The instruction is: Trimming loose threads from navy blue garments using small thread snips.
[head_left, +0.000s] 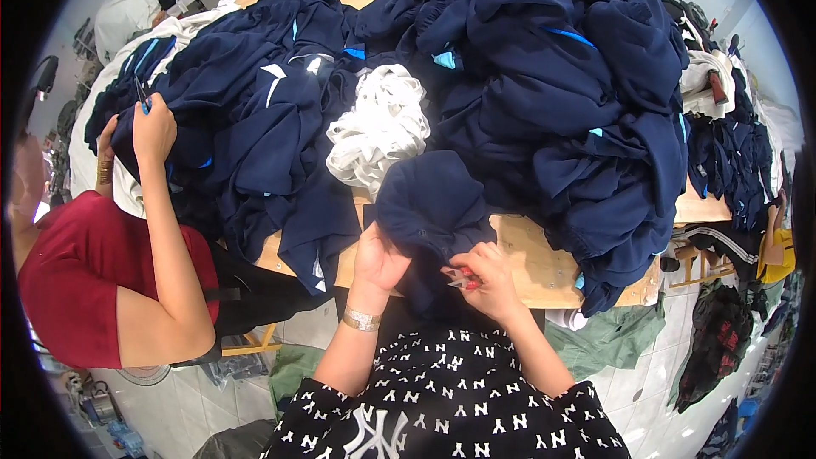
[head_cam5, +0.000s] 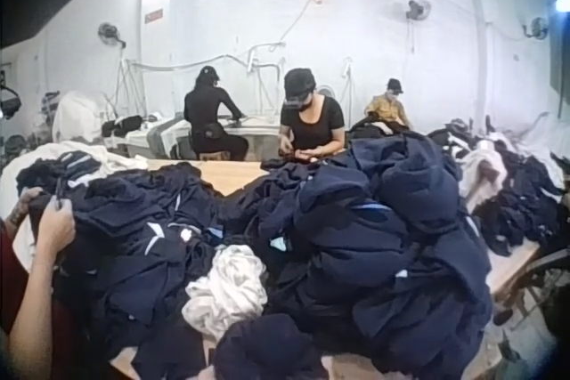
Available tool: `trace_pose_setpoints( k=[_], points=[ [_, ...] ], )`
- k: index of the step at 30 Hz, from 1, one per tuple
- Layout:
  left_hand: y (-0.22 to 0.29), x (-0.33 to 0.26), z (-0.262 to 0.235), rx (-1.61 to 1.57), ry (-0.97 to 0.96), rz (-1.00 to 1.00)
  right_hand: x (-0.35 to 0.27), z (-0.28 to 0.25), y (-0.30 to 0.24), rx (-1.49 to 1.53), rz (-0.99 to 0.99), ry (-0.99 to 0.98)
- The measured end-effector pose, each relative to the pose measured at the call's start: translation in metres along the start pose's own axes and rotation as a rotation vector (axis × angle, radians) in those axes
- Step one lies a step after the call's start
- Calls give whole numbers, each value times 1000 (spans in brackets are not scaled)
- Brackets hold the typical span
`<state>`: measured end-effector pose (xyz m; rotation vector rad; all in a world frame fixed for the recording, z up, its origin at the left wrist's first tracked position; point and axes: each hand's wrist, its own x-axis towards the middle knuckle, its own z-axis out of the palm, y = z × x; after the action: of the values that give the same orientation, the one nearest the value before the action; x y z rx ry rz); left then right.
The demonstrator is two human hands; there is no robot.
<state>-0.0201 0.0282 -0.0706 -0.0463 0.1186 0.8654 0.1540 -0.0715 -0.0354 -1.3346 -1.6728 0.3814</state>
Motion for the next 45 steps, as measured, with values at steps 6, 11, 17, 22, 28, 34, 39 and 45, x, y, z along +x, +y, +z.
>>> trace_pose_setpoints(
  k=[6, 11, 17, 22, 28, 34, 39, 45],
  points=[
    [-38, -23, 49, 642, 524, 49, 11, 2, -13, -118, -181, 147],
    [-41, -20, 49, 575, 389, 79, 1, 20, -13, 188, -103, 260],
    [-7, -16, 25, 221, 488, 69, -11, 11, 11, 468, 550, 558],
    [0, -17, 19, 94, 490, 93, -15, 16, 26, 507, 702, 424],
    [-17, -16, 23, 135, 505, 273, -17, 31, 38, 390, 793, 335],
    [-73, -36, 29, 558, 612, 532, 1, 28, 41, 582, 724, 486],
    [-66, -27, 29, 403, 660, 53, 20, 19, 23, 723, 640, 493],
    [-48, -13, 32, 259, 642, 116, 19, 10, 14, 709, 571, 426]
  ],
)
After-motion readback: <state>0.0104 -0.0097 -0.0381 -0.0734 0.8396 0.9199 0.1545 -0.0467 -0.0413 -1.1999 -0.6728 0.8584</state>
